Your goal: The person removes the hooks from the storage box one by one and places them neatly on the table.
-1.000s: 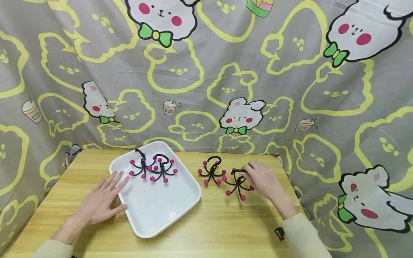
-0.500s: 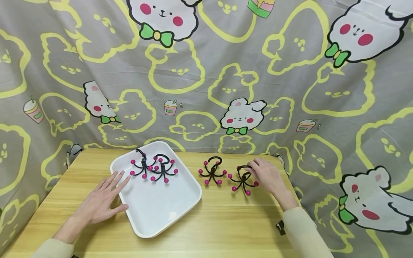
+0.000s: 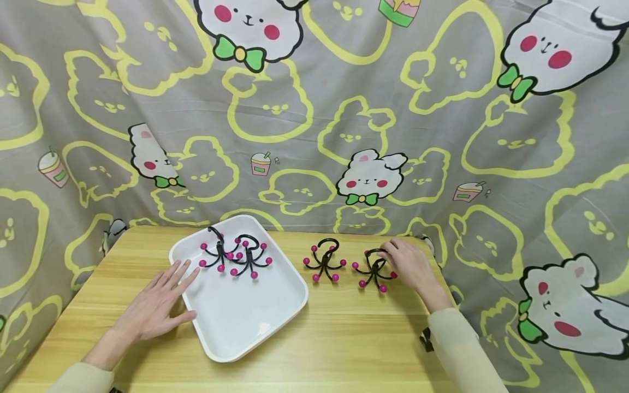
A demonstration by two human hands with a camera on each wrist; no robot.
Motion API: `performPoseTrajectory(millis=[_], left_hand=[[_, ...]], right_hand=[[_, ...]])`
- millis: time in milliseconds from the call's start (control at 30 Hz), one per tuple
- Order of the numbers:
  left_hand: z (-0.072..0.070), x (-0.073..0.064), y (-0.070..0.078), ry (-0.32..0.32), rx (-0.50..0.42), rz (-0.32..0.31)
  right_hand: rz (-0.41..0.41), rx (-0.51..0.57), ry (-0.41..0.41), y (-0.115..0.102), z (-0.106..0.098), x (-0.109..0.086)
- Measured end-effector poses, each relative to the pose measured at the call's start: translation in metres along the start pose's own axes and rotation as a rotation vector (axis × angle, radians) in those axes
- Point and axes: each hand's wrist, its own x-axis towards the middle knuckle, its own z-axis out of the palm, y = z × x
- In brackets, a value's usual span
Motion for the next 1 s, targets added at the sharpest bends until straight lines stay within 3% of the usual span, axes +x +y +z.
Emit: performPoseTrajectory(millis=[1000], left_hand=[[-0.001,0.000,0.001,-0.005,-0.001,-0.006]], right_hand=[[0.008,-0.026,0.034,0.015,0.022,0.004]])
